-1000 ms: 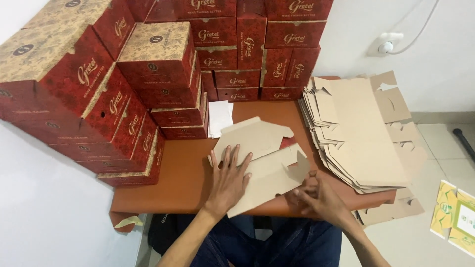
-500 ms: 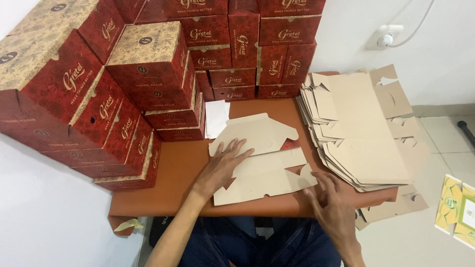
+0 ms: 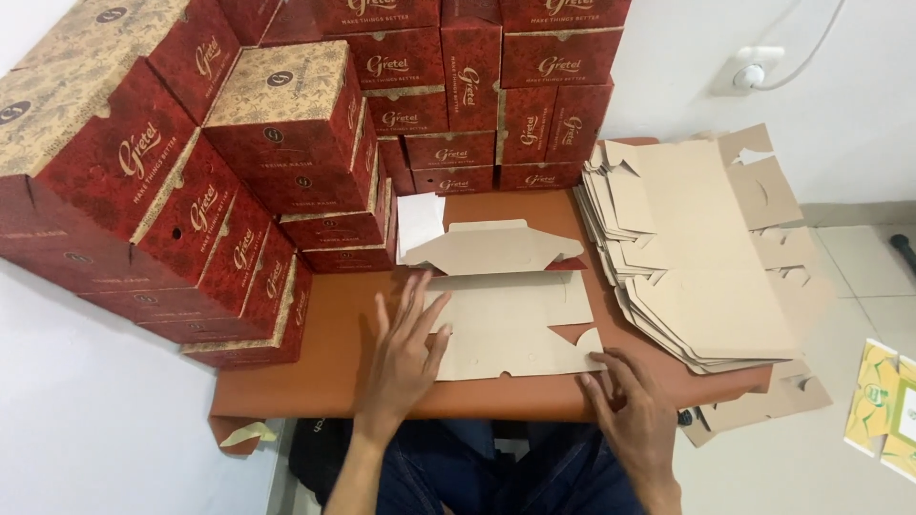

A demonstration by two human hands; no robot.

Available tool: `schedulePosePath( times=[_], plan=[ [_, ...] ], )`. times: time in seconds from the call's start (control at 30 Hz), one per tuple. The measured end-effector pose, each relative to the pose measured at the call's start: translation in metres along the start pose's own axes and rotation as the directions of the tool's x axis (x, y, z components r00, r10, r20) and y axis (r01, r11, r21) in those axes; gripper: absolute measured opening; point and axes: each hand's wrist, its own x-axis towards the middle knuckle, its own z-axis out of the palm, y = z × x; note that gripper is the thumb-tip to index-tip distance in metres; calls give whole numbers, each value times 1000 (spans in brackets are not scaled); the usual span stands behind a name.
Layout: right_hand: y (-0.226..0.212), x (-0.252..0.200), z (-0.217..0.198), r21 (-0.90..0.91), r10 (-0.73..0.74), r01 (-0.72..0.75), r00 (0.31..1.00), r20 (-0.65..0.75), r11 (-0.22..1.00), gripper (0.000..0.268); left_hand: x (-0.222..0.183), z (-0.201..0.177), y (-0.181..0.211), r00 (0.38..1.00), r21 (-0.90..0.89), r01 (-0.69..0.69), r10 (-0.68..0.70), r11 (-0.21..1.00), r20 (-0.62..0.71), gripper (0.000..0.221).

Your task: A person is manually folding and assembling cardboard boxes from flat sheets.

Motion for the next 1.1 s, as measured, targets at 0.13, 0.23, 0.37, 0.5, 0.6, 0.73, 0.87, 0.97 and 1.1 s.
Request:
schedulePosePath(
  times=[0.13, 0.23, 0.37, 0.5, 0.6, 0.73, 0.87, 0.97, 1.1],
  plan=[
    [-1, 2, -1, -23, 8, -7, 1000, 22, 1000, 48, -31, 2, 0, 992, -91, 129, -127, 987, 25, 52],
    [6, 2, 6, -51, -41, 41, 999, 3, 998, 57, -31, 5, 1, 987, -118, 163, -163, 980, 12, 56],
    [5, -5, 8, -70, -27, 23, 998, -57, 997, 57, -30, 15, 0, 983, 53, 156, -160, 986, 87, 62],
    [5, -7, 11, -75, -42, 37, 996, -78, 997, 41, -31, 14, -1, 982, 45, 168, -171, 985, 75, 58],
    [1, -9, 11, -52, -48, 43, 992, -113, 998, 31, -33, 17, -4, 981, 59, 164, -169, 985, 98, 56],
    [4, -10, 14, -1, -36, 36, 993, -115, 999, 30, -34, 19, -6, 981, 86, 149, -158, 985, 112, 56],
    [0, -9, 10, -6, -29, 29, 994, -107, 1000, 33, -34, 16, -4, 984, 61, 148, -153, 987, 91, 54],
    [0, -7, 11, 3, -21, 21, 994, -104, 1000, 31, -36, 20, -7, 987, 71, 138, -143, 988, 77, 56],
    [10, -5, 18, -26, -21, 19, 997, -77, 999, 29, -32, 19, -1, 995, 49, 82, -79, 995, -58, 46]
  ],
)
